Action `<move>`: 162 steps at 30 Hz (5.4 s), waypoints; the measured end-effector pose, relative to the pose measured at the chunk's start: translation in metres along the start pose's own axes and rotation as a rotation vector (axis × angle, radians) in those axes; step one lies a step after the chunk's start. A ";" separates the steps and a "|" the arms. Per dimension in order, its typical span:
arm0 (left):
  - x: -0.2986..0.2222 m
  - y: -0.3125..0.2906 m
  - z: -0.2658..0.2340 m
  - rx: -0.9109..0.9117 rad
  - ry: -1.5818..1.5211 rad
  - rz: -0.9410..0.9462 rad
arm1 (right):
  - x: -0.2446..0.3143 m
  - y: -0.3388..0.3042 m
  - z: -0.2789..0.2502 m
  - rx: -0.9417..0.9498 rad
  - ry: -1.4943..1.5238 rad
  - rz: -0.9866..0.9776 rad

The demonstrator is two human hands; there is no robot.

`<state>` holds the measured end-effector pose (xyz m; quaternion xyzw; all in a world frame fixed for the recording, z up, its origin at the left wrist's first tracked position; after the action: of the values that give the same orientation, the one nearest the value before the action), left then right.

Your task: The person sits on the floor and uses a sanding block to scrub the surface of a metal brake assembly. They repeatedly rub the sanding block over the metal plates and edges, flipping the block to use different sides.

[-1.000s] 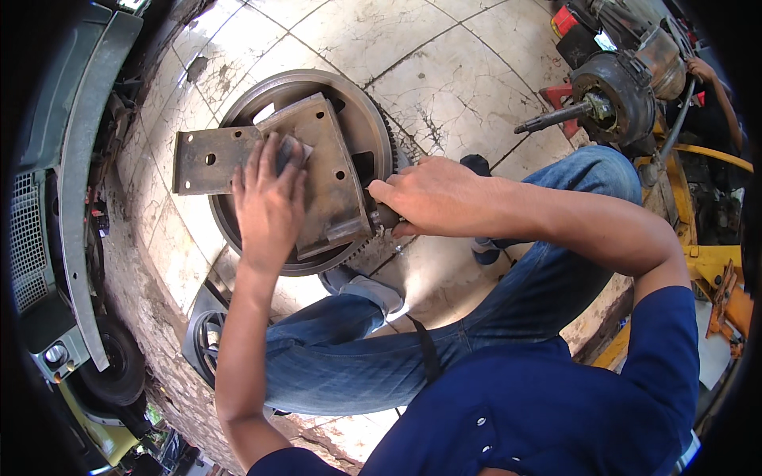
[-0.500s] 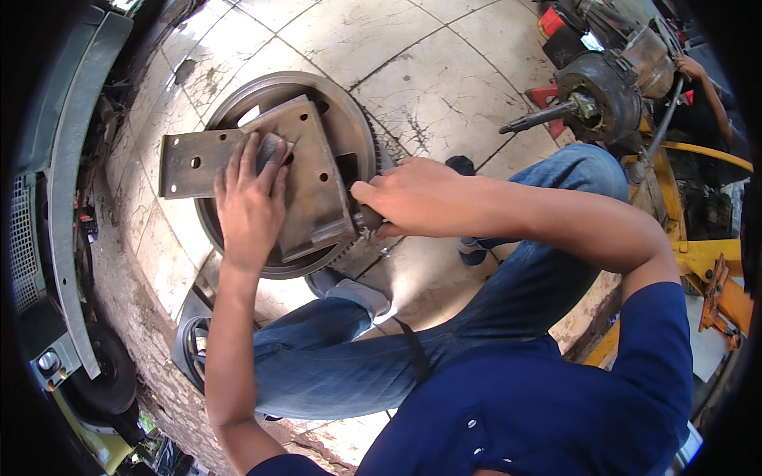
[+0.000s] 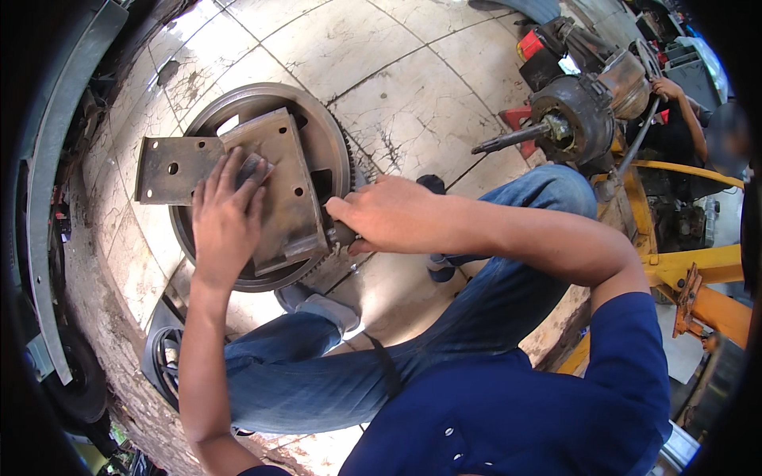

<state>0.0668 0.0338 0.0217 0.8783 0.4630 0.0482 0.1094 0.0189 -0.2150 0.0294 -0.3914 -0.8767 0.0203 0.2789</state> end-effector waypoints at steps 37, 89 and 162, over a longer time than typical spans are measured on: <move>0.036 0.007 0.010 -0.209 -0.272 -0.202 | -0.002 -0.004 0.003 -0.056 0.009 -0.034; 0.005 0.015 -0.022 0.006 -0.236 0.140 | -0.004 -0.004 0.006 -0.138 -0.026 -0.096; -0.009 0.016 -0.019 -0.066 -0.136 0.055 | 0.002 -0.007 -0.001 -0.079 -0.001 -0.016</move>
<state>0.0707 0.0210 0.0444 0.8878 0.4284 0.0068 0.1679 0.0135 -0.2191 0.0329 -0.3953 -0.8799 -0.0165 0.2631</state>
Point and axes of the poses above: each hand's wrist, its own y-axis towards the middle knuckle, its own z-axis out of the palm, x = y × z, the point moved 1 cm from there along y, towards the middle knuckle, and after that the axes turned 3 degrees about -x, right-handed, at the moved point
